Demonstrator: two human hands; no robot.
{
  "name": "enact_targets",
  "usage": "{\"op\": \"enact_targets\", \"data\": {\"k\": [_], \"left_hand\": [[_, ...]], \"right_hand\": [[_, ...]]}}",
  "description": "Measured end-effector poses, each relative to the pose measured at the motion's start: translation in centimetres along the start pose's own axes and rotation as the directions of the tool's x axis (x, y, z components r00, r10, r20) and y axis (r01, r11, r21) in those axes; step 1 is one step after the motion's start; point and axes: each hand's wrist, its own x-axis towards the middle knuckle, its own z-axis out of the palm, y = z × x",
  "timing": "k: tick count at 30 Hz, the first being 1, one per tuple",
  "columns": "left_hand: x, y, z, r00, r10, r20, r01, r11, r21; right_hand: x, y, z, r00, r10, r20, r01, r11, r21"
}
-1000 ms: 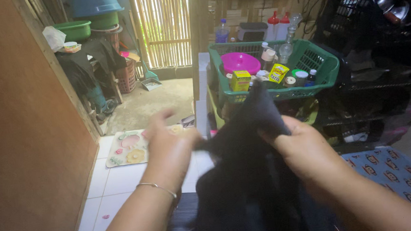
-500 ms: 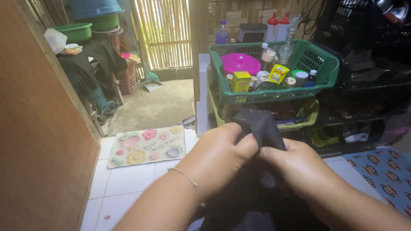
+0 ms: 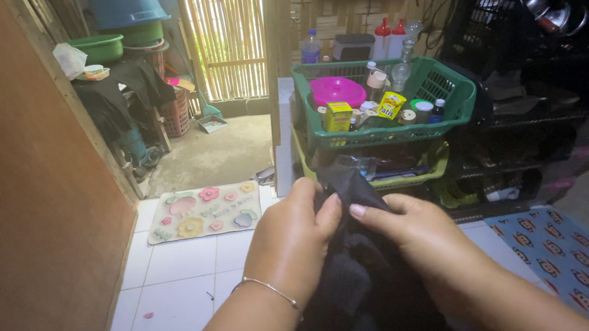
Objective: The person retrieves a blue box and places it aside, then picks up a dark cap and a small mirror before folding a black garment on a mat. They continue to fold and handle various items from a green basket, including a white cloth and a small box, placing them back into the basket.
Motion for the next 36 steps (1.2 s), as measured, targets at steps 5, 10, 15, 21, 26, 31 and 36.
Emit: {"op": "enact_targets", "data": {"k": [5,10,15,21,26,31,36], "left_hand": [[1.2,-3.2,1.7,0.99,-0.133,-0.048,0.133,0.991,0.014],[2.9,-5.7,1.0,0.95,-0.142,0.278,0.237,0.907,-0.348],[2.4,-3.8,1.7,0.98,-0.054,0.19,0.07,0.994,-0.08],[-0.1,-0.9,3.4,0.989,-0.116,0.095,0.136,0.961,-0.24],[-0.7,0.5,2.9,0.982,-0.184,0.039,0.187,0.978,-0.093],[1.0,-1.2,3.3,0.973,-0.23,0.018,0.231,0.972,-0.049],[4.9,-8.8,7.5,0.968,-0.207,-0.14,0.224,0.967,0.119]], "right_hand": [[0.1,-0.6,0.3,0.992,-0.124,0.037,0.126,0.99,-0.064],[1.1,0.8,-0.5,0.99,-0.123,0.074,0.128,0.989,-0.071],[3.0,2.0,0.4,0.903,-0.429,-0.009,0.401,0.851,-0.339],[1.0,0.9,1.7,0.998,0.006,-0.056,-0.025,0.936,-0.351],[1.8,2.4,0.8,0.975,-0.222,-0.011,0.215,0.954,-0.208],[1.8,2.4,1.0,0.984,-0.166,-0.057,0.165,0.986,-0.02],[1.8,2.1,0.9,0.99,-0.106,-0.095,0.125,0.967,0.223]]}}
